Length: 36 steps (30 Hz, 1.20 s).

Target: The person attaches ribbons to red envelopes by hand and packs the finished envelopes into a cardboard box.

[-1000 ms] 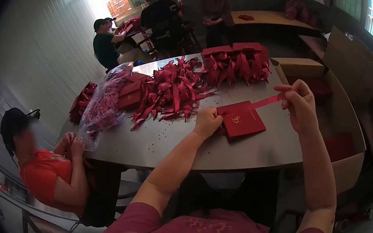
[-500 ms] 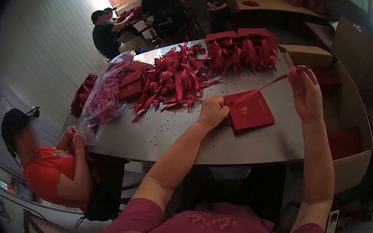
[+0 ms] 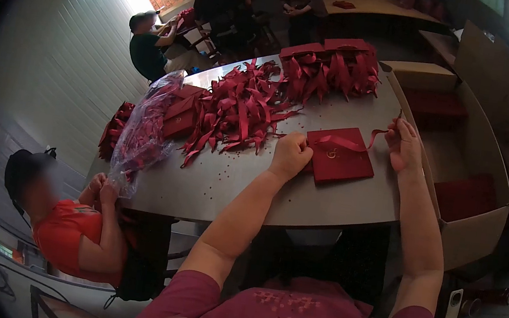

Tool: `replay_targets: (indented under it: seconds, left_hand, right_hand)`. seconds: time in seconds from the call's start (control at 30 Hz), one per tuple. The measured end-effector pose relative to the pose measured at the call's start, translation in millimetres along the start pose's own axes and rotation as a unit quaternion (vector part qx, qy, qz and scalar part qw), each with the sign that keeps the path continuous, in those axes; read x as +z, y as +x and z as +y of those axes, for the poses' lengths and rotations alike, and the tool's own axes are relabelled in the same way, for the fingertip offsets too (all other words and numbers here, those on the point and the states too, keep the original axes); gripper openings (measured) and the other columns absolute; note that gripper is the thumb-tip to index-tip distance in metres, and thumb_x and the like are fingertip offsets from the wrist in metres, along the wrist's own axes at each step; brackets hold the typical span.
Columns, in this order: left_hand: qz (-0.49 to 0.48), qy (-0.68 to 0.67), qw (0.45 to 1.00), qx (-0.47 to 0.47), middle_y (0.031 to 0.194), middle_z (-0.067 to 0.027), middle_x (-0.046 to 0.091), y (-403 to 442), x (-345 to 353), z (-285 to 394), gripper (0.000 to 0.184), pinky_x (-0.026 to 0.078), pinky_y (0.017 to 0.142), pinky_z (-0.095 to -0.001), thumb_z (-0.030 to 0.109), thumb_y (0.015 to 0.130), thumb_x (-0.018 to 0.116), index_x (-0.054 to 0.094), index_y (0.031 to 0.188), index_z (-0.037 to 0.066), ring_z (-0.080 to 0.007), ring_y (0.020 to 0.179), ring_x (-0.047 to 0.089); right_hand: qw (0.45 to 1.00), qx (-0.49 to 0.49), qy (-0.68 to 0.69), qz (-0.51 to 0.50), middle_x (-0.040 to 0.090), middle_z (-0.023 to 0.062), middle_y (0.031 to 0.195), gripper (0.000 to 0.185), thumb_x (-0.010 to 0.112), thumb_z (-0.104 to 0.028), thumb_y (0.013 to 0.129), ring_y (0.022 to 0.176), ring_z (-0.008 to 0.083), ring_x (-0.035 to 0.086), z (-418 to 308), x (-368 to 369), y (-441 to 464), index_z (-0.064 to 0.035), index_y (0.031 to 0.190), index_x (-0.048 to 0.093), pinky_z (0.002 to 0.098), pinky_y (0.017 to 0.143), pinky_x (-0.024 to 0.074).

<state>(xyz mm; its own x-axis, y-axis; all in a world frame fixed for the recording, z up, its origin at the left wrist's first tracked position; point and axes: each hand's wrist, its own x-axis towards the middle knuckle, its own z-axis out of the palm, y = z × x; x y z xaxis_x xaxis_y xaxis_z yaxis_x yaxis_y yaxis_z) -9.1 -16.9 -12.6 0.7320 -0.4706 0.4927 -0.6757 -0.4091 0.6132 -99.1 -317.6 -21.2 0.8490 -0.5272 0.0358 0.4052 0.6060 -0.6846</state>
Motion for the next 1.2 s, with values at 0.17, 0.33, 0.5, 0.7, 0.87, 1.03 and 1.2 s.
replay_targets:
  seconds: [0.17, 0.33, 0.5, 0.7, 0.87, 1.03, 1.2]
  left_hand:
    - [-0.001, 0.010, 1.000, 0.021, 0.074, -0.0184, 0.056, -0.5, 1.0, 0.6, 0.015, 0.046, 0.063, -0.0453, 0.010, 0.070, 0.063, 0.052, 0.068, 0.000, -0.0382, 0.070, 0.057]
    - [0.001, 0.012, 1.000, 0.026, 0.073, -0.0188, 0.056, -0.9, 0.3, 2.5, 0.013, 0.047, 0.063, -0.0457, 0.008, 0.070, 0.061, 0.052, 0.068, 0.000, -0.0382, 0.070, 0.057]
    - [0.025, 0.003, 0.999, 0.029, 0.078, -0.0195, 0.058, -2.9, 1.3, 2.2, 0.009, 0.048, 0.066, -0.0459, 0.008, 0.071, 0.061, 0.056, 0.072, 0.000, -0.0391, 0.073, 0.058]
    - [0.021, 0.010, 0.999, 0.040, 0.079, -0.0193, 0.058, -3.4, 1.9, 0.2, 0.011, 0.048, 0.067, -0.0446, 0.007, 0.072, 0.062, 0.056, 0.074, -0.001, -0.0388, 0.076, 0.058]
    - [0.034, 0.005, 0.998, 0.058, 0.077, -0.0178, 0.058, -2.8, 4.3, -1.7, 0.011, 0.047, 0.063, -0.0405, 0.005, 0.072, 0.065, 0.056, 0.073, -0.002, -0.0357, 0.070, 0.058]
    - [0.037, 0.010, 0.998, 0.057, 0.078, -0.0179, 0.058, -4.3, 5.2, -3.0, 0.012, 0.047, 0.063, -0.0404, 0.006, 0.072, 0.065, 0.056, 0.074, -0.002, -0.0357, 0.070, 0.058]
    - [0.047, 0.026, 0.997, 0.051, 0.078, -0.0180, 0.060, -3.6, 7.8, -7.0, 0.010, 0.048, 0.066, -0.0419, 0.006, 0.073, 0.065, 0.058, 0.075, -0.001, -0.0358, 0.073, 0.060]
  right_hand:
    - [0.999, 0.018, -0.034, 0.017, 0.065, 0.0047, 0.083, 0.009, 0.064, -0.015, 0.093, 0.067, 0.0119, 0.061, -1.3, 3.9, -6.2, -0.0070, 0.097, 0.065, 0.0258, 0.063, 0.0535]
    - [0.998, 0.044, -0.053, 0.000, 0.064, 0.0037, 0.078, 0.009, 0.065, -0.015, 0.092, 0.063, 0.0117, 0.059, -1.9, 4.6, -8.4, -0.0071, 0.097, 0.065, 0.0245, 0.058, 0.0504]
    - [0.994, 0.031, -0.108, 0.006, 0.065, 0.0040, 0.079, 0.009, 0.062, -0.012, 0.093, 0.062, 0.0110, 0.059, 0.6, 10.5, -13.5, -0.0063, 0.100, 0.065, 0.0247, 0.057, 0.0489]
    - [0.987, 0.043, -0.152, 0.013, 0.065, 0.0033, 0.080, 0.011, 0.061, -0.014, 0.094, 0.062, 0.0100, 0.059, -0.9, 18.2, -17.6, -0.0064, 0.101, 0.065, 0.0236, 0.057, 0.0480]
    - [0.987, 0.049, -0.152, 0.005, 0.065, 0.0035, 0.080, 0.011, 0.061, -0.014, 0.094, 0.062, 0.0092, 0.058, -0.5, 15.0, -17.5, -0.0064, 0.101, 0.065, 0.0228, 0.058, 0.0474]
    - [0.986, 0.056, -0.160, -0.007, 0.064, 0.0034, 0.079, 0.012, 0.060, -0.013, 0.094, 0.062, 0.0088, 0.058, -0.3, 16.3, -20.2, -0.0063, 0.102, 0.065, 0.0226, 0.058, 0.0472]
    - [0.983, 0.055, -0.174, 0.011, 0.063, 0.0034, 0.077, 0.010, 0.060, -0.013, 0.094, 0.061, 0.0091, 0.057, 2.2, 19.2, -17.7, -0.0056, 0.100, 0.063, 0.0226, 0.057, 0.0471]
